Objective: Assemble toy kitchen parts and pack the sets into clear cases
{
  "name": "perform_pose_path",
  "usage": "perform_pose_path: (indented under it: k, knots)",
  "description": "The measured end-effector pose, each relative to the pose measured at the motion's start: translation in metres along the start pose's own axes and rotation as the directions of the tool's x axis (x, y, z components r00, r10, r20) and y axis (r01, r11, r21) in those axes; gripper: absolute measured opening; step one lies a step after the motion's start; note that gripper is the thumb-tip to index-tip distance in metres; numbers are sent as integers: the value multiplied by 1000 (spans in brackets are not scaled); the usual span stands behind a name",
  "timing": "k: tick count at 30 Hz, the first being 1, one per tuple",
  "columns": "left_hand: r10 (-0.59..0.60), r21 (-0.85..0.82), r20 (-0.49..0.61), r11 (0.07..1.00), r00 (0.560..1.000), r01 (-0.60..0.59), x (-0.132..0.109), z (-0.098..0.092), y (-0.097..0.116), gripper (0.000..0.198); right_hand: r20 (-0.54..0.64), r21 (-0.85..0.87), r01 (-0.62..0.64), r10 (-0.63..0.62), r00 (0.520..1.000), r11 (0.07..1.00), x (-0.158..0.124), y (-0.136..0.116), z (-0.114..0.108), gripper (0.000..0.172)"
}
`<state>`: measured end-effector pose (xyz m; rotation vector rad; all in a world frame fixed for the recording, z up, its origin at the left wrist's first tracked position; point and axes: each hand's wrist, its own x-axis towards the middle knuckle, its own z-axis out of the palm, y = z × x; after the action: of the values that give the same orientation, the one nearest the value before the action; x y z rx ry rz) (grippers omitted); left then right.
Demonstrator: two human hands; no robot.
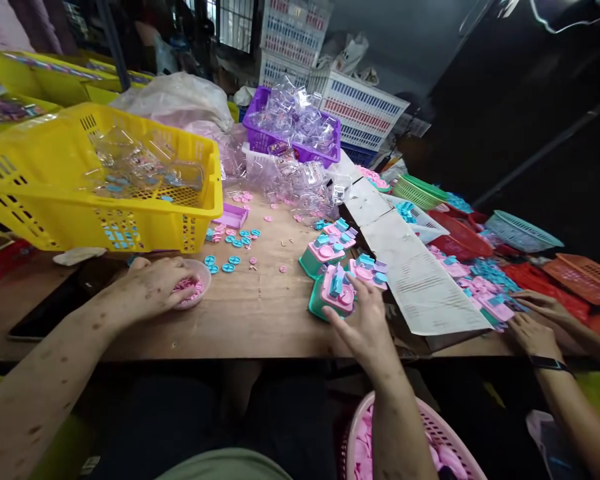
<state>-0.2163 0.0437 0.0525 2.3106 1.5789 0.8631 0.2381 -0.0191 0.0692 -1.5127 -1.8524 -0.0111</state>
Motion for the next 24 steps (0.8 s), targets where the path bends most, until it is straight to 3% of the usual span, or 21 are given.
perform_pose_path:
  k: [3,6,8,13,15,17,20,22,24]
  knots:
    - [-15,208,102,978,995,-7,-15,-9,21,39,-66,-31,-53,51,997,998,-19,12,34,72]
    - [-82,319,157,947,984,28,-27,-14,36,37,-104,3,-11,11,995,1000,-19,11,36,51]
    - [-129,365,154,929,980,65,-32,-16,35,33,-54,66,40,-37,998,997,-14,3,34,43]
    - [-175,396,-56,900,983,183,-41,-24,19,31,82,213,139,-160,984,967,-18,-51,46,39]
    - [-104,277,-142,951,984,141,-47,-19,25,34,123,248,162,-197,973,955,-23,-78,54,41]
    - [-11,85,-179,996,984,26,-55,-2,41,57,171,290,188,-244,955,938,-20,-101,58,47]
    - [104,-98,-169,988,980,-121,-66,35,65,104,157,298,263,-319,935,918,15,-112,54,49]
    - [122,-124,-203,981,971,-150,-68,58,72,106,153,239,295,-336,929,925,61,-103,46,34]
    - [114,-140,-255,978,960,-154,-66,74,72,97,258,99,254,-271,927,962,121,-86,40,27]
